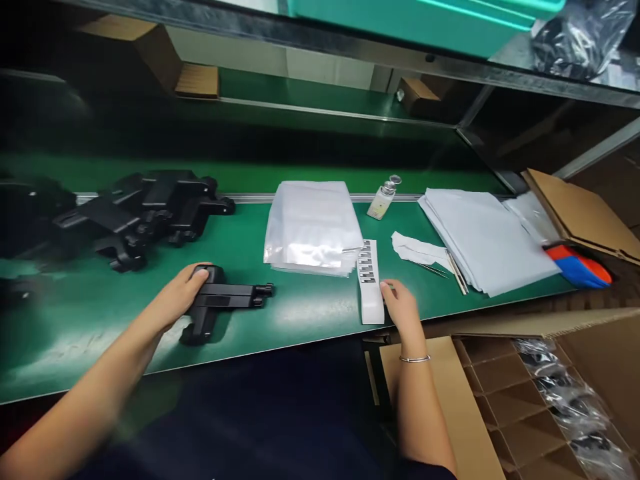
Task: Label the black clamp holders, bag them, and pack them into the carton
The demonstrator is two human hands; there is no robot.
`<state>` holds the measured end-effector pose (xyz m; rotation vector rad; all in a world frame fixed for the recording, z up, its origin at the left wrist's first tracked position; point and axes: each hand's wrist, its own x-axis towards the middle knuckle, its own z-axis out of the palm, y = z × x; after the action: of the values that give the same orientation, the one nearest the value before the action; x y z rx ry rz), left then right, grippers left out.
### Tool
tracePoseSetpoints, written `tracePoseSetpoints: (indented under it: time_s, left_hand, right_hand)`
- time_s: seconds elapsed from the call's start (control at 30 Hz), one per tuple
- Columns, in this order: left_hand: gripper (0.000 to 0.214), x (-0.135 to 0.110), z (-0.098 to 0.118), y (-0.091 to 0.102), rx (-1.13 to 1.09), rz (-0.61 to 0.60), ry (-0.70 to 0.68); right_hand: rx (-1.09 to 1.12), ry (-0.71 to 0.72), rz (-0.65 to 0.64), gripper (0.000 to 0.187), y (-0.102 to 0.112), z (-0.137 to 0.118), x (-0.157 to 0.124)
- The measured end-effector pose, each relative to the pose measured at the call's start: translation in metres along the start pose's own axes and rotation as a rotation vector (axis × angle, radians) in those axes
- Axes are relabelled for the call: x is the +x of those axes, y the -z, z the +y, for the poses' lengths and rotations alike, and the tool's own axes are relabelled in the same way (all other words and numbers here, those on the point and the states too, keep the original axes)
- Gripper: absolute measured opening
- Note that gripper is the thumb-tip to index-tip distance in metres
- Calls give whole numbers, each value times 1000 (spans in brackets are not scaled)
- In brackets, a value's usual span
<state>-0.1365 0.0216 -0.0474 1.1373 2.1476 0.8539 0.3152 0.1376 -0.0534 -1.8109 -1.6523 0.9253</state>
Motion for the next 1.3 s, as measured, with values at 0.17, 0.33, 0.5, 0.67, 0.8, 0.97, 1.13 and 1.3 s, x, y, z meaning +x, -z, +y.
tracePoseSetpoints:
  time_s: [0.17,0.33,0.5,0.67,0.8,0.97,1.13,1.3]
  left_hand:
    - [46,-14,23,-5,345,258,-249]
    - [31,-39,90,-77,-2,-178,-491]
    - [56,-34,149,-183,-611,-745,-338]
    - [37,-26,166,-229,-820,-788,-128]
    - [24,-27,166,-230,-749,-758,-110]
    - [16,-30,171,-226,-590,-715,-173]
    - [13,-29,171,-229,-527,-712,-177]
    - [39,-32,171,-223,-459,-804,-245]
  right_hand:
    - [424,13,-30,49,-29,9,-6]
    - [609,135,149,38,-43,6,-21]
    - [675,166,156,37,-51,6,-34]
    - [614,211,162,40,-52,12,-40]
    - [351,307,267,24,-43,20,-36]
    - [-98,540,457,20,-38,22,-30]
    - [-297,636,575,14,-44,22,-31]
    - [-163,685,624,8,-38,18,-42]
